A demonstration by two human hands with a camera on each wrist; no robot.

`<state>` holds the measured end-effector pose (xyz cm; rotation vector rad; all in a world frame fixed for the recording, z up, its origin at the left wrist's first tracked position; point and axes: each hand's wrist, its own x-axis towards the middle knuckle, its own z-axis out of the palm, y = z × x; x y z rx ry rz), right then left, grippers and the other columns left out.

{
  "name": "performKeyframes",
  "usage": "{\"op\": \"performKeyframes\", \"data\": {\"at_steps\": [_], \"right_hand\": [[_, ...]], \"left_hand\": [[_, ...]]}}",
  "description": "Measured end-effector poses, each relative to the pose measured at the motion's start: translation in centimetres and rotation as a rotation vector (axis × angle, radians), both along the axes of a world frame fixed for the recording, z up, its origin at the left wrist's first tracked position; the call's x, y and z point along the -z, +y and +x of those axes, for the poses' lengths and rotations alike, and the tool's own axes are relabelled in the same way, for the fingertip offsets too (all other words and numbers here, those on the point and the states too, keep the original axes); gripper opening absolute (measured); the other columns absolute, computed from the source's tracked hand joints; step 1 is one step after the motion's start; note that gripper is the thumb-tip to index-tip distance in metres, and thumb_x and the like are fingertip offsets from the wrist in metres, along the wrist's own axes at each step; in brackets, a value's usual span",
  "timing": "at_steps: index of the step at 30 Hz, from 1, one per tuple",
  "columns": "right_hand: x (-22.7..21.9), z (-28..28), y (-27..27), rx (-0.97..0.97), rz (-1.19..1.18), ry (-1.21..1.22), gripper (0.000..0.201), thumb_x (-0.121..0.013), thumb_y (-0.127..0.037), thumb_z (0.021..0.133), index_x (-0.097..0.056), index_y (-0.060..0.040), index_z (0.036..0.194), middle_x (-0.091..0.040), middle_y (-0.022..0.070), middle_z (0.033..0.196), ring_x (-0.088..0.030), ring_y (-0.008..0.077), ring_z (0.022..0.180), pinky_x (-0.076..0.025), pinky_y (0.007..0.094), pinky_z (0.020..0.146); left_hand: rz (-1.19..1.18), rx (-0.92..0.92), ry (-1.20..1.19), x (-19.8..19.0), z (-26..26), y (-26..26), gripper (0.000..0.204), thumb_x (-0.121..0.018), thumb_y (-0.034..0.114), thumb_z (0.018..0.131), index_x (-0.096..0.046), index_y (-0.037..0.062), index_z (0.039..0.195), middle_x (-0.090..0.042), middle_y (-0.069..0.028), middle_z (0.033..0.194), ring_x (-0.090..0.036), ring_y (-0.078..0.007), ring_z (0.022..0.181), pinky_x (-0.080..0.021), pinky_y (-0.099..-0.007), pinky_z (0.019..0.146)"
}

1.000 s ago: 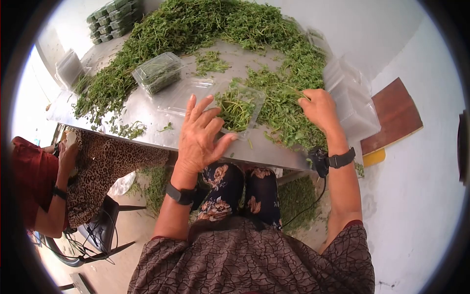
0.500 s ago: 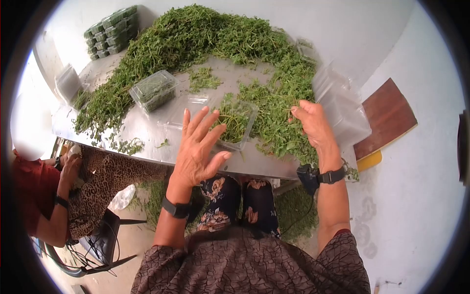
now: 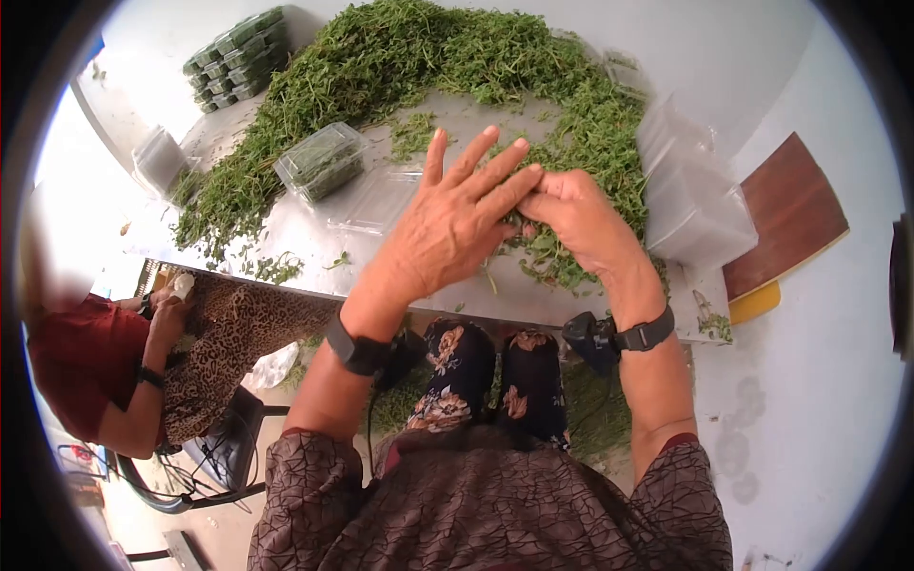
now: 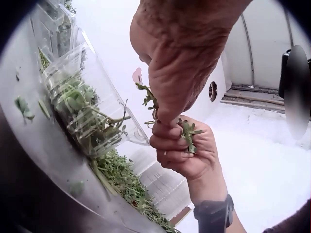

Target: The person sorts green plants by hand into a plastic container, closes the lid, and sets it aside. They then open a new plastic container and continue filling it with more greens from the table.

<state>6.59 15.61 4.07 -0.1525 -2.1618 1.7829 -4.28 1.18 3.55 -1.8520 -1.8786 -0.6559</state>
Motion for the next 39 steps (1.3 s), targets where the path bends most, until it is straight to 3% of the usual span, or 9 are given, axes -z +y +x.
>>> {"op": "performKeyframes", "data": {"at_steps": [4,5,14,18,20,23,32,33,39], "right_hand": [[-0.6,-0.4,0.2,-0.018,0.092,0.010,0.020,-0.055,-0.011,0.084,-0.065,0.0061,0.080,-0.055,0.0011,0.064,-0.046,0.0066,0.058,-0.038,0.0248,0.052],[-0.6,-0.6,0.6,-0.012,0.147,0.006,0.020,-0.056,-0.011,0.084,-0.065,0.0054,0.077,-0.053,-0.0003,0.060,-0.044,0.0057,0.054,-0.035,0.0248,0.047],[-0.7,-1.1,0.8,0.039,0.148,-0.030,0.018,-0.058,-0.011,0.083,-0.063,0.0054,0.077,-0.051,0.0006,0.056,-0.045,0.0058,0.053,-0.037,0.0268,0.046],[0.5,-1.9,1.3,0.100,0.296,0.061,0.016,-0.059,-0.011,0.081,-0.063,0.0040,0.080,-0.056,0.0089,0.057,-0.053,0.0150,0.052,-0.043,0.0329,0.051],[-0.3,-1.8,0.8,0.152,0.638,0.092,0.014,-0.060,-0.011,0.078,-0.062,0.0026,0.079,-0.058,0.0179,0.062,-0.059,0.0293,0.057,-0.047,0.0399,0.057],[-0.3,-2.2,0.6,0.196,0.844,0.153,0.011,-0.058,-0.009,0.076,-0.061,0.0014,0.075,-0.058,0.0205,0.065,-0.059,0.0368,0.065,-0.048,0.0440,0.060],[0.4,-3.5,-0.5,0.245,1.194,0.352,0.005,-0.058,-0.004,0.070,-0.058,0.0004,0.068,-0.059,0.0171,0.063,-0.062,0.0325,0.062,-0.049,0.0407,0.057],[0.4,-3.6,-0.6,0.244,1.198,0.356,0.005,-0.058,-0.004,0.070,-0.058,0.0004,0.068,-0.059,0.0171,0.063,-0.062,0.0325,0.062,-0.049,0.0407,0.057],[0.4,-4.0,-1.0,0.287,1.221,0.393,0.006,-0.059,-0.005,0.069,-0.057,-0.0010,0.066,-0.057,0.0154,0.059,-0.060,0.0319,0.057,-0.048,0.0403,0.052]], "left_hand": [[-0.031,0.014,0.040,-0.9,-1.0,0.4,0.067,-0.069,0.008,0.072,-0.044,0.0141,0.134,-0.049,-0.0068,0.131,-0.036,-0.0272,0.131,-0.015,-0.0527,0.113],[0.029,0.021,0.078,-0.9,-1.2,0.6,0.066,-0.069,0.007,0.073,-0.044,0.0125,0.134,-0.055,-0.0076,0.116,-0.046,-0.0264,0.121,-0.019,-0.0524,0.112],[-0.031,-0.021,0.079,-0.8,-2.2,0.9,0.033,-0.057,-0.004,0.077,-0.057,0.0027,0.109,-0.054,-0.0104,0.086,-0.057,-0.0278,0.093,-0.029,-0.0502,0.108],[-0.082,-0.090,0.098,-0.9,-2.4,0.8,0.030,-0.056,-0.004,0.075,-0.058,0.0022,0.104,-0.055,-0.0114,0.085,-0.058,-0.0293,0.091,-0.031,-0.0508,0.106],[0.030,-0.088,0.149,-0.7,-2.7,0.8,0.019,-0.056,-0.001,0.075,-0.058,0.0037,0.094,-0.054,-0.0097,0.081,-0.057,-0.0283,0.086,-0.034,-0.0501,0.102],[0.025,-0.090,0.107,-1.0,-3.0,0.7,0.017,-0.058,0.001,0.074,-0.059,0.0029,0.091,-0.054,-0.0104,0.079,-0.057,-0.0297,0.086,-0.034,-0.0509,0.101],[-0.018,-0.144,-0.040,-0.9,-2.6,-0.1,0.022,-0.056,0.003,0.075,-0.060,-0.0006,0.096,-0.059,-0.0133,0.082,-0.057,-0.0313,0.089,-0.032,-0.0514,0.103],[0.035,-0.141,-0.015,-0.7,-2.7,0.1,0.006,-0.058,0.005,0.075,-0.059,0.0015,0.080,-0.060,-0.0133,0.077,-0.058,-0.0326,0.086,-0.036,-0.0496,0.099],[0.117,-0.093,0.043,-0.7,-2.8,0.1,0.004,-0.056,0.000,0.074,-0.057,0.0018,0.078,-0.059,-0.0130,0.073,-0.059,-0.0314,0.084,-0.038,-0.0466,0.098]]}}
